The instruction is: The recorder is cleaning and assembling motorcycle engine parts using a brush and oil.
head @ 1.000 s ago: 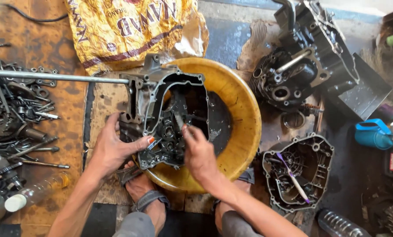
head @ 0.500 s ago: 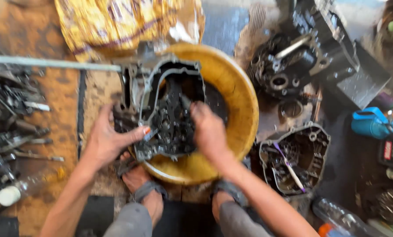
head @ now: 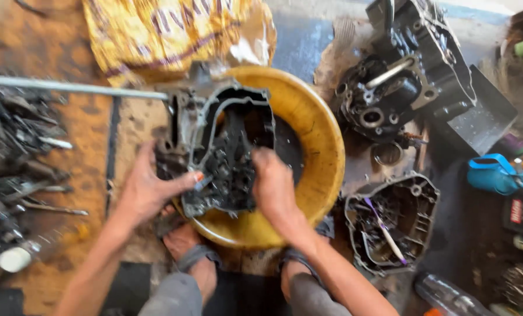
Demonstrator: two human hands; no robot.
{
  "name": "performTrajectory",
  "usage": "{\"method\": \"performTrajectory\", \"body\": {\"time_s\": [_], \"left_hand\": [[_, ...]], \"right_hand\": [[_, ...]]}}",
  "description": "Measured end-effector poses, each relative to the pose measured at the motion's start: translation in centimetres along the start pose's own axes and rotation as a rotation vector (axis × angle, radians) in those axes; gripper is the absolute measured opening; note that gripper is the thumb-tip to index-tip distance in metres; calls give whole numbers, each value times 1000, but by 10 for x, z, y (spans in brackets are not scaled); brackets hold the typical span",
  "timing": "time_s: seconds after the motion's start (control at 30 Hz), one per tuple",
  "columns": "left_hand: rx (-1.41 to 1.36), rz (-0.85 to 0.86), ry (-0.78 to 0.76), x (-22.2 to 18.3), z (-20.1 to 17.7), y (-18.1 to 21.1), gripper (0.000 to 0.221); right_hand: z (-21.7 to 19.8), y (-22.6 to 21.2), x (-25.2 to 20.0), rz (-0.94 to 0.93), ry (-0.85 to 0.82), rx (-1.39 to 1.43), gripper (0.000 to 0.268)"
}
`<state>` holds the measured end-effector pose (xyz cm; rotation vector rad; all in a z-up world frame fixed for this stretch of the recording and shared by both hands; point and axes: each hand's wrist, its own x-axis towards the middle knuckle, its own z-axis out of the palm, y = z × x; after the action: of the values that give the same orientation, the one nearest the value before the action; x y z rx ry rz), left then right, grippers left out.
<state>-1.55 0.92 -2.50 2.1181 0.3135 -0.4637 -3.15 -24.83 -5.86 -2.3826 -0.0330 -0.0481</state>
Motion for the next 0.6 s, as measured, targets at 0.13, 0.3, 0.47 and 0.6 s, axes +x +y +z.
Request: {"method": "performTrajectory", "body": {"time_s": [0.13,0.3,0.47,0.6], "left_hand": [[41,96,25,10,-1,5,116],[-50,21,2,3,-4,19,102],[-238,-76,-38,19,3,-14,118],[102,65,103,30,11,-17,122]], "right_hand": [[-9,-6,3,-71,-17,16,44],[-18,-5,-9,-107,-171,25,57],[-87,13,12,231,-139,-273,37],[-18,118,13,162,-451,-762,21]]}}
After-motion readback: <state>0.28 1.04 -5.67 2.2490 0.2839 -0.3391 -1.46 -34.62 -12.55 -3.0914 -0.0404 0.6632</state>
